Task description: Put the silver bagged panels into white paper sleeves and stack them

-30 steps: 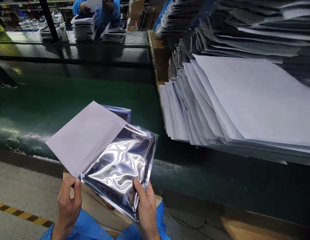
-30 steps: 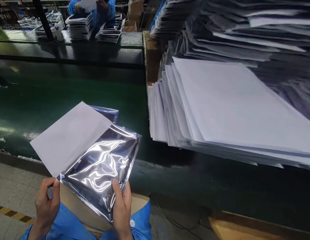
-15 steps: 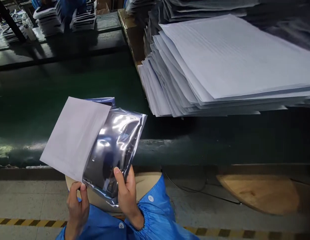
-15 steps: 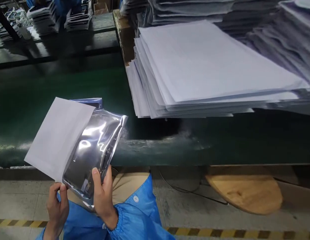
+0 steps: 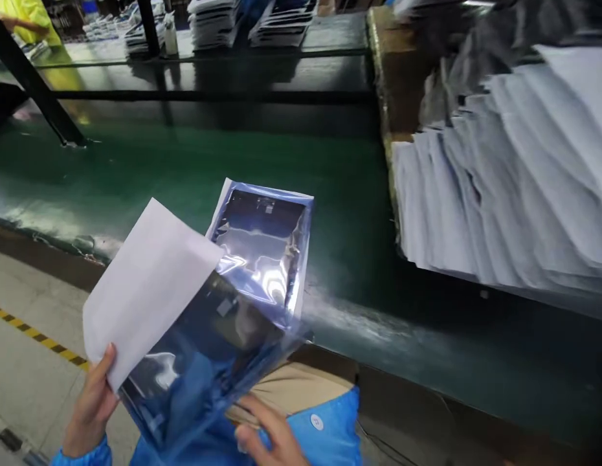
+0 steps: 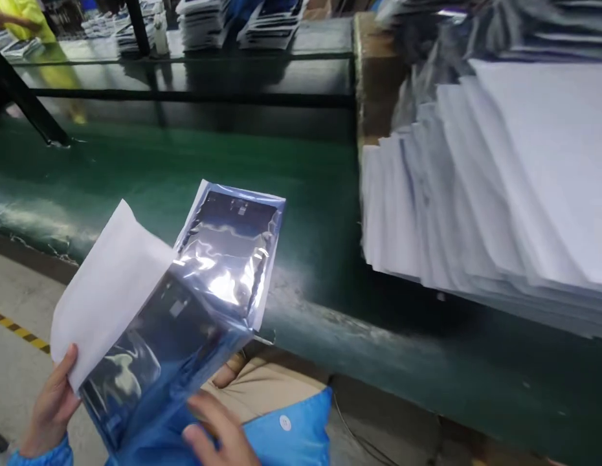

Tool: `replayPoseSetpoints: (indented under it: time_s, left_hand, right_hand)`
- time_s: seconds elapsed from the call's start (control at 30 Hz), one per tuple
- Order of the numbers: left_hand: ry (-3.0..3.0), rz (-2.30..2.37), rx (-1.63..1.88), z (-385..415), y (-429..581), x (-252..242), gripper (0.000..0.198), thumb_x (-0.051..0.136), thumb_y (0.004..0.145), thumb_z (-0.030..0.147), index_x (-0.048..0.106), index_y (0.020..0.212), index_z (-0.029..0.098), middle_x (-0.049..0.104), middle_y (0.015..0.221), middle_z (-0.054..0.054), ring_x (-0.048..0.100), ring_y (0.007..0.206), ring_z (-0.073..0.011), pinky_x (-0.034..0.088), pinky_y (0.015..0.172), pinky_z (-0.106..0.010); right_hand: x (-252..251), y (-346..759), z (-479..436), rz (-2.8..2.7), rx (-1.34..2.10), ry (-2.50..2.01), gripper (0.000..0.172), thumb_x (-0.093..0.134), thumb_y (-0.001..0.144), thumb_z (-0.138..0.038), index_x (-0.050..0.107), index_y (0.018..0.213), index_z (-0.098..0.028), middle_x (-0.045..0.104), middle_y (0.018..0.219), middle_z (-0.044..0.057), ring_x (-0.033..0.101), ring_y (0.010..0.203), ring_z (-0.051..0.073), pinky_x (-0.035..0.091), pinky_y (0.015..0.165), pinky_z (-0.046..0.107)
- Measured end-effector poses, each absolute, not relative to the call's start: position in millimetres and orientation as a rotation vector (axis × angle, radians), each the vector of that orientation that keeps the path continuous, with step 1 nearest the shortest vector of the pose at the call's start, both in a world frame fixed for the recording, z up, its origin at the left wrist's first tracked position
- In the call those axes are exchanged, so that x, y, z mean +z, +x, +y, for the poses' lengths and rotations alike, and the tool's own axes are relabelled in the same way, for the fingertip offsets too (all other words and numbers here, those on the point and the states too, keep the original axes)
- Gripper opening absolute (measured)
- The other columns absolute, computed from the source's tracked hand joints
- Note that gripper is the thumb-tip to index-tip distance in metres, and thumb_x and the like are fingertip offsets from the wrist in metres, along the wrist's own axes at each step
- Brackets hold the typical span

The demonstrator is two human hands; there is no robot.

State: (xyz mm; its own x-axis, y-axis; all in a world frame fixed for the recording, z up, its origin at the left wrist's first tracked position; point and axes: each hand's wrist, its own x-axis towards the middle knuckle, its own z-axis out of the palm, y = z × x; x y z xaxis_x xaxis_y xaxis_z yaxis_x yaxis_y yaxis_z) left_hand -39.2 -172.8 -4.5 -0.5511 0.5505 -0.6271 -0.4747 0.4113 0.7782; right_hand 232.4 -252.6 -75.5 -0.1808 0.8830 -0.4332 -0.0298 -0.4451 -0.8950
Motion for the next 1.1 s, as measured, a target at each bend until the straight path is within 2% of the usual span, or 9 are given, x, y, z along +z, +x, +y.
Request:
replayPoseSetpoints:
  time_s: [0.1, 0.17, 0.3, 0.47, 0.63, 0.77, 0.9, 1.03, 1.1]
  left_hand:
    - [0.145, 1.687, 1.219, -195.8, -85.8, -26.6, 0.086, 0.091, 0.036, 0.035, 0.063, 0.116, 0.018, 0.075, 0.096, -0.011, 0.065, 0.102, -0.0364, 0.057, 0.084, -0.039]
    - [0.175, 1.659, 1.068, -204.7, -102.1, -43.3, 0.089, 0.092, 0.031, 0.039, 0.065, 0.113, 0.018, 0.075, 0.094, -0.012, 0.067, 0.097, -0.037, 0.058, 0.083, -0.041]
    - [0.247, 1.549, 0.81, -204.8, -97.5, -75.4, 0.076, 0.092, 0.038, 0.035, 0.067, 0.107, 0.014, 0.075, 0.095, -0.014, 0.069, 0.093, -0.0347, 0.056, 0.084, -0.042]
    - [0.245, 1.531, 0.863, -198.2, -74.8, -110.3, 0.054, 0.087, 0.052, 0.037, 0.068, 0.097, 0.014, 0.075, 0.095, -0.013, 0.07, 0.092, -0.0292, 0.056, 0.084, -0.038]
    - [0.167, 1.543, 0.888, -207.9, -62.0, -129.3, 0.033, 0.076, 0.072, 0.036, 0.066, 0.093, 0.013, 0.075, 0.092, -0.014, 0.07, 0.093, -0.0284, 0.058, 0.078, -0.038]
    - [0.118, 1.532, 0.85, -224.9, -53.6, -128.9, 0.035, 0.078, 0.069, 0.036, 0.067, 0.091, 0.012, 0.075, 0.091, -0.016, 0.069, 0.093, -0.0288, 0.058, 0.077, -0.037]
    - [0.078, 1.535, 0.809, -243.7, -50.1, -120.5, 0.043, 0.082, 0.061, 0.041, 0.069, 0.089, 0.012, 0.074, 0.094, -0.015, 0.068, 0.097, -0.0293, 0.057, 0.081, -0.036]
    - [0.025, 1.569, 0.756, -258.7, -50.1, -115.8, 0.041, 0.083, 0.059, 0.043, 0.071, 0.086, 0.014, 0.074, 0.096, -0.014, 0.066, 0.103, -0.0295, 0.056, 0.086, -0.038]
    - [-0.007, 1.6, 0.741, -262.6, -51.2, -117.6, 0.038, 0.081, 0.062, 0.045, 0.071, 0.084, 0.015, 0.074, 0.097, -0.013, 0.066, 0.103, -0.0289, 0.055, 0.087, -0.038]
  right_hand:
    - [-75.5, 261.3, -243.7, -0.715, 1.567, -1.471, 0.033, 0.061, 0.082, -0.05, 0.071, 0.101, -0.025, 0.073, 0.105, 0.011, 0.067, 0.099, 0.027, 0.053, 0.089, 0.038]
    - [-77.7, 263.3, -233.0, -0.554, 1.572, -1.393, 0.037, 0.06, 0.081, -0.053, 0.069, 0.102, -0.023, 0.073, 0.104, 0.012, 0.067, 0.097, 0.026, 0.052, 0.089, 0.041]
    - [-98.2, 237.1, -206.9, -0.563, 1.659, -1.319, 0.044, 0.062, 0.077, -0.059, 0.071, 0.097, -0.021, 0.074, 0.098, 0.009, 0.066, 0.093, 0.024, 0.051, 0.084, 0.038]
    - [-132.3, 216.1, -188.5, -0.561, 1.504, -1.413, 0.038, 0.068, 0.073, -0.052, 0.072, 0.085, -0.016, 0.072, 0.074, 0.002, 0.061, 0.069, 0.017, 0.048, 0.065, 0.028]
    - [-147.7, 217.8, -207.6, -0.46, 1.44, -1.526, 0.045, 0.063, 0.075, -0.057, 0.07, 0.09, -0.015, 0.074, 0.076, 0.005, 0.065, 0.072, 0.021, 0.051, 0.067, 0.032]
    - [-154.0, 226.1, -232.3, -0.441, 1.407, -1.664, 0.051, 0.066, 0.07, -0.058, 0.072, 0.095, -0.014, 0.075, 0.084, 0.006, 0.067, 0.082, 0.025, 0.052, 0.075, 0.036]
    - [-151.4, 238.0, -253.8, -0.49, 1.423, -1.779, 0.047, 0.075, 0.061, -0.055, 0.076, 0.086, -0.015, 0.076, 0.085, 0.007, 0.066, 0.085, 0.029, 0.052, 0.078, 0.039]
    - [-140.1, 244.9, -267.6, -0.558, 1.527, -1.768, 0.04, 0.074, 0.065, -0.053, 0.077, 0.084, -0.017, 0.076, 0.081, 0.007, 0.067, 0.083, 0.03, 0.054, 0.075, 0.038]
    - [-135.9, 246.0, -270.6, -0.565, 1.534, -1.768, 0.043, 0.072, 0.068, -0.054, 0.075, 0.093, -0.019, 0.075, 0.088, 0.007, 0.066, 0.093, 0.03, 0.053, 0.081, 0.039]
